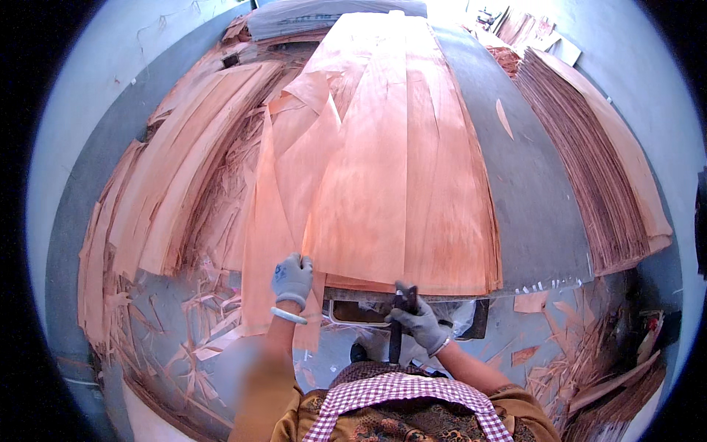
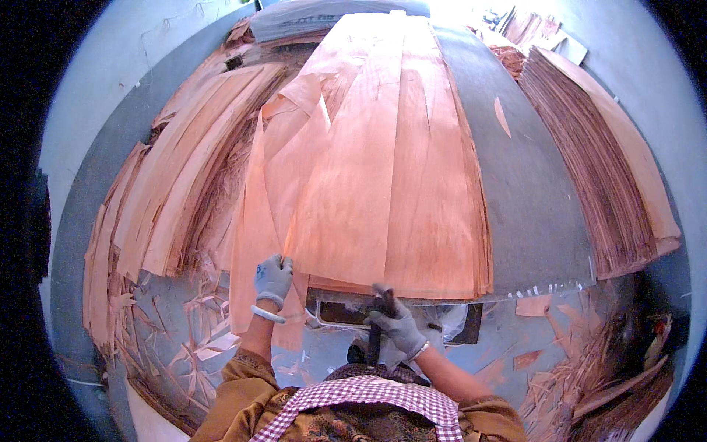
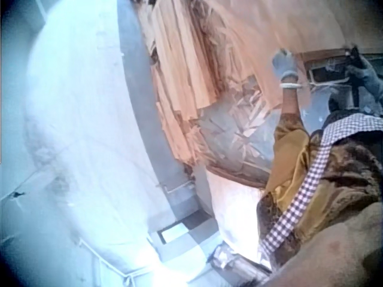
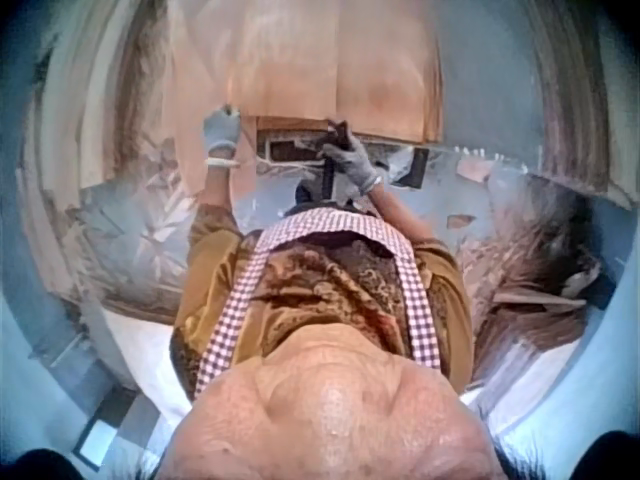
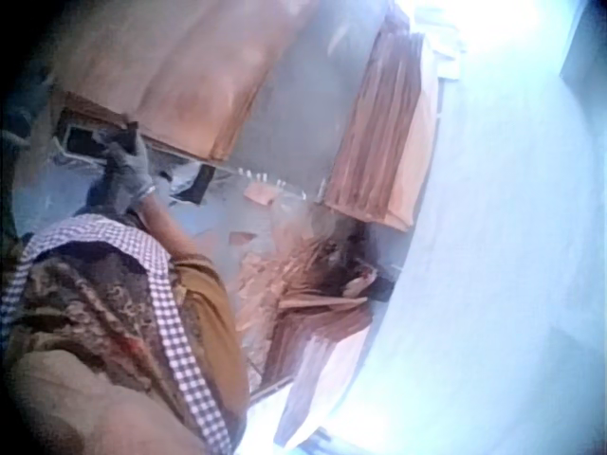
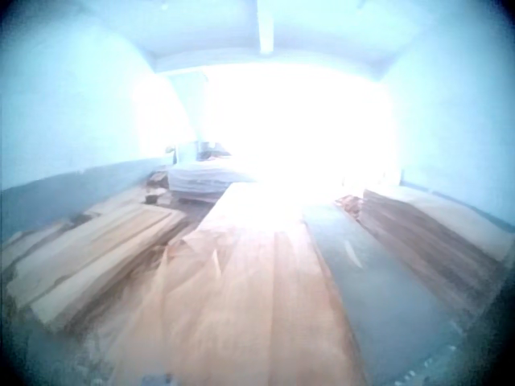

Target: The person uses a utility knife to cut thin sheets of wood veneer, measuring with a ruler and removing strips.

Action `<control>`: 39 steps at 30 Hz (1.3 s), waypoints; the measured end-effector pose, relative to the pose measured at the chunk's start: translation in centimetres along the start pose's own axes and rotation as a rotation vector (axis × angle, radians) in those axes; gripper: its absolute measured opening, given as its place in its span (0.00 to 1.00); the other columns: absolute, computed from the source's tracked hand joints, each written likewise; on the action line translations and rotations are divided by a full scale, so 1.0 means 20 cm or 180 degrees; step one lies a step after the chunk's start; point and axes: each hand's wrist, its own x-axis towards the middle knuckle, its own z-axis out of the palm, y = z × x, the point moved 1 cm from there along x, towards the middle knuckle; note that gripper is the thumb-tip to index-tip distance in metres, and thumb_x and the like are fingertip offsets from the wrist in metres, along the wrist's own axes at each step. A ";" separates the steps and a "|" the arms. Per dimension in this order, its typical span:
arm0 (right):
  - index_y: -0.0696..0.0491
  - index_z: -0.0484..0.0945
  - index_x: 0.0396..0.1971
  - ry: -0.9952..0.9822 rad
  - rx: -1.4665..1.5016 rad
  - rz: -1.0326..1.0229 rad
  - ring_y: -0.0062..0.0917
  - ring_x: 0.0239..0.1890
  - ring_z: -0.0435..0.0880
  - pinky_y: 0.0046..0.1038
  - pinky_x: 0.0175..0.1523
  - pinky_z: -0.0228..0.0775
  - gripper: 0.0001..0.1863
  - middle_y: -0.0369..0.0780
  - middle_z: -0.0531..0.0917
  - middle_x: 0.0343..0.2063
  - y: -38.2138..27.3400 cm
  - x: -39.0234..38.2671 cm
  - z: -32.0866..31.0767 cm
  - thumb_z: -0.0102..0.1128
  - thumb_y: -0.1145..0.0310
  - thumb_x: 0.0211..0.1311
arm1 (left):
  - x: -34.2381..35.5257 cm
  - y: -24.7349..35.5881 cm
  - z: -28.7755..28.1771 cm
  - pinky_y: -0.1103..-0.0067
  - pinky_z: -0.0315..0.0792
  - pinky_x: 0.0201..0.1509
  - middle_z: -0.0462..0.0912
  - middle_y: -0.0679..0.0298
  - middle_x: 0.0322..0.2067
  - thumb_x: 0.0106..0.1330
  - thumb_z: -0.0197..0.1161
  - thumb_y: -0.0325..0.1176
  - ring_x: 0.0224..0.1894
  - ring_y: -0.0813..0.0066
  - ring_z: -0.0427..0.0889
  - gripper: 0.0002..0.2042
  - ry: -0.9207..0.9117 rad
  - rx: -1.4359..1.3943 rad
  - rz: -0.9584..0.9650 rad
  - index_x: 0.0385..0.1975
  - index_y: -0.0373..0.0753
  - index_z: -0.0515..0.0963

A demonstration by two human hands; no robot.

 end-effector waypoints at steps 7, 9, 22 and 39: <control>0.49 0.70 0.36 0.0791 0.0403 0.0281 0.21 0.22 0.79 0.21 0.26 0.72 0.13 0.37 0.80 0.22 -0.14 0.15 0.02 0.58 0.56 0.60 | -0.03 0.03 0.02 0.65 0.74 0.39 0.81 0.49 0.30 0.60 0.54 0.44 0.35 0.54 0.81 0.15 -0.0555 0.0247 0.0251 0.32 0.38 0.79; 0.49 0.72 0.33 0.0801 0.0410 0.0217 0.20 0.21 0.78 0.21 0.24 0.71 0.12 0.36 0.80 0.21 -0.20 0.18 0.06 0.59 0.56 0.59 | -0.05 0.00 -0.07 0.68 0.74 0.41 0.82 0.51 0.31 0.60 0.57 0.41 0.36 0.57 0.82 0.13 -0.0381 -0.0760 0.0220 0.36 0.39 0.79; 0.42 0.66 0.26 0.0612 0.0592 -0.1062 0.09 0.11 0.60 0.15 0.14 0.49 0.10 0.25 0.67 0.15 -1.13 -0.16 0.38 0.48 0.58 0.67 | 0.08 -1.20 -0.16 0.73 0.73 0.37 0.71 0.61 0.27 0.63 0.54 0.53 0.30 0.68 0.73 0.16 -0.0607 -0.4600 -0.1584 0.36 0.46 0.69; 0.53 0.71 0.23 0.1963 -0.1710 -0.0318 0.18 0.10 0.67 0.21 0.16 0.58 0.07 0.33 0.71 0.13 -1.25 -0.50 -1.58 0.60 0.69 0.53 | -0.25 -0.52 0.18 0.70 0.70 0.54 0.77 0.60 0.48 0.64 0.56 0.39 0.50 0.64 0.76 0.17 0.0538 -0.6478 -0.0847 0.49 0.38 0.72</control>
